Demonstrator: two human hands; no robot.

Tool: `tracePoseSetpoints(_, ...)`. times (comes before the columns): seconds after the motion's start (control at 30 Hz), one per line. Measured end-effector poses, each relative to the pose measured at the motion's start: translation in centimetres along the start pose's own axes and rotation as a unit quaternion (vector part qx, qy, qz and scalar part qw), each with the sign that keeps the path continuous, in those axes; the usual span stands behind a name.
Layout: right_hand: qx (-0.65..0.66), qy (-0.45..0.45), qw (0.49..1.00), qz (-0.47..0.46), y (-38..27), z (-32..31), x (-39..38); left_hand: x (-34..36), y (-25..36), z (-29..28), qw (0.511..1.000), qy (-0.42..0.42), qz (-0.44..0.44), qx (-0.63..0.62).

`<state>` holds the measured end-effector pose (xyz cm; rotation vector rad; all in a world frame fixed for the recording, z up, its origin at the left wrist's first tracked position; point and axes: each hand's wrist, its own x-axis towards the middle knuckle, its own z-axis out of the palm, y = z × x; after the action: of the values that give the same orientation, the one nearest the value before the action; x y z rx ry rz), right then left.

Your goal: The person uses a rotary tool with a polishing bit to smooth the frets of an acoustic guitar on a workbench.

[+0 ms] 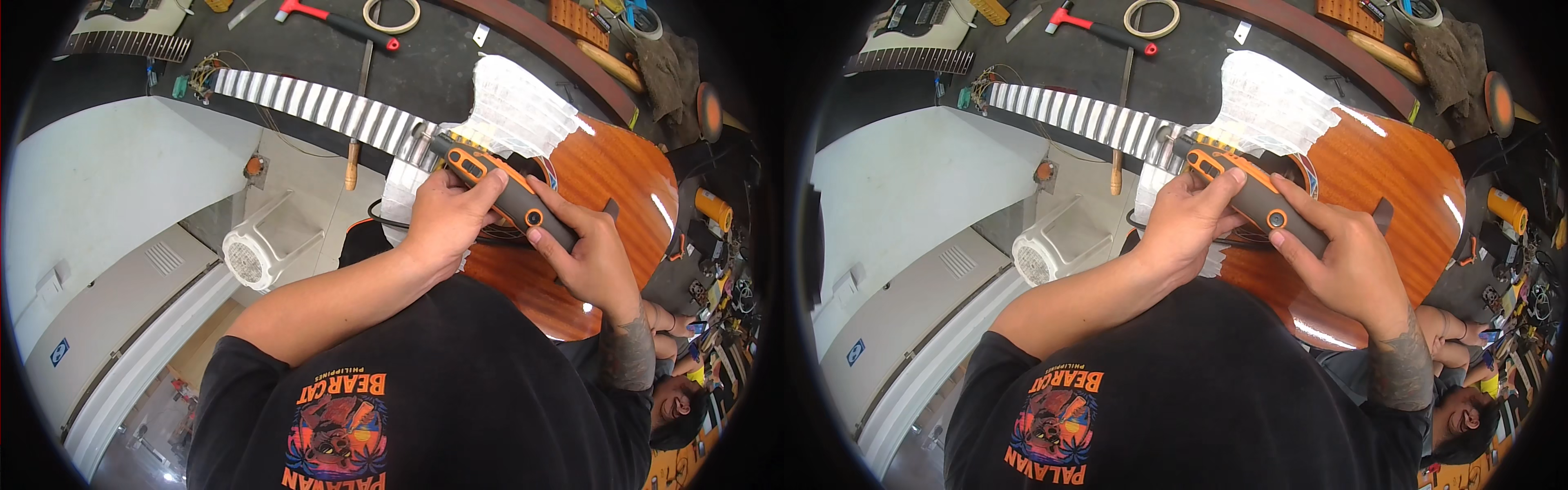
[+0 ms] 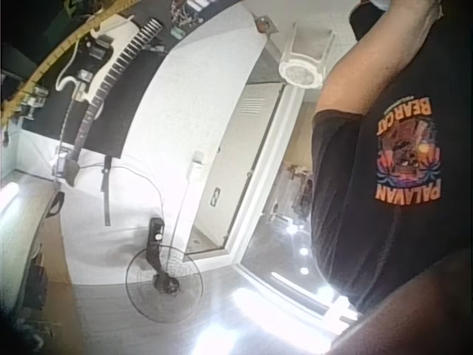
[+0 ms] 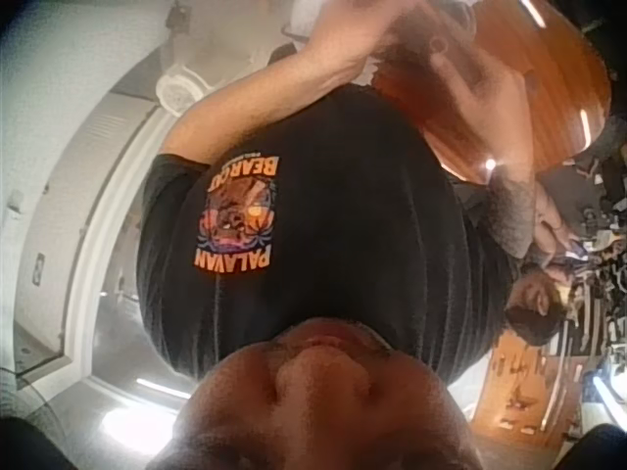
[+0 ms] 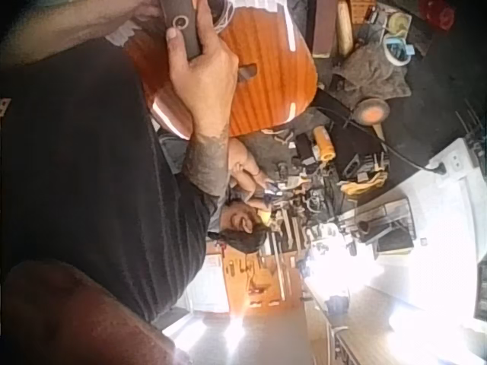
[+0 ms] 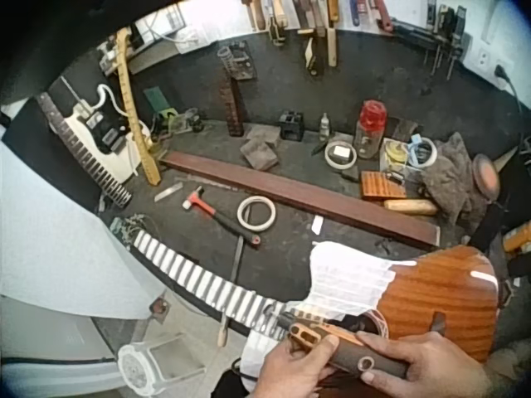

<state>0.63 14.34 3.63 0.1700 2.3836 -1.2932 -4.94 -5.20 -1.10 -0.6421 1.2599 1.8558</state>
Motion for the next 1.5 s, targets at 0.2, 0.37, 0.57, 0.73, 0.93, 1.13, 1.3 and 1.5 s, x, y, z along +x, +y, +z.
tracePoseSetpoints(0.2, 0.015, 0.005, 1.0, -0.012, 0.6, 0.0, 0.2, 0.7, -0.4, -0.2, 1.0, -0.004, 0.001, 0.012)
tracePoseSetpoints(0.37, 0.026, -0.002, 1.0, 0.003, 0.7, -0.2, 0.4, 0.8, 0.0, -0.1, 1.0, 0.002, -0.002, 0.026)
tracePoseSetpoints(0.57, 0.055, -0.005, 0.998, 0.004, 0.8, -0.5, 0.6, 0.8, 0.5, 0.2, 0.999, 0.0, -0.009, 0.032)
tracePoseSetpoints(0.73, 0.059, -0.011, 0.998, 0.016, 0.7, -0.8, 0.8, 0.9, 0.8, 0.4, 0.999, 0.008, -0.007, 0.041)
tracePoseSetpoints(0.93, 0.072, -0.027, 0.996, 0.036, 0.6, -1.0, 1.0, 1.0, 0.8, 0.5, 0.999, 0.014, -0.007, 0.039)
tracePoseSetpoints(1.13, 0.066, -0.011, 0.998, 0.021, 1.1, -0.7, 0.9, 1.0, 0.8, 0.5, 0.999, 0.01, -0.007, 0.038)
tracePoseSetpoints(1.3, 0.063, -0.011, 0.998, 0.022, 1.1, -0.8, 0.8, 0.9, 1.0, 0.8, 0.999, 0.015, -0.009, 0.041)
tracePoseSetpoints(1.5, 0.07, -0.017, 0.997, 0.031, 1.0, -0.8, 0.9, 0.9, 0.8, 0.7, 0.999, 0.01, -0.001, 0.039)
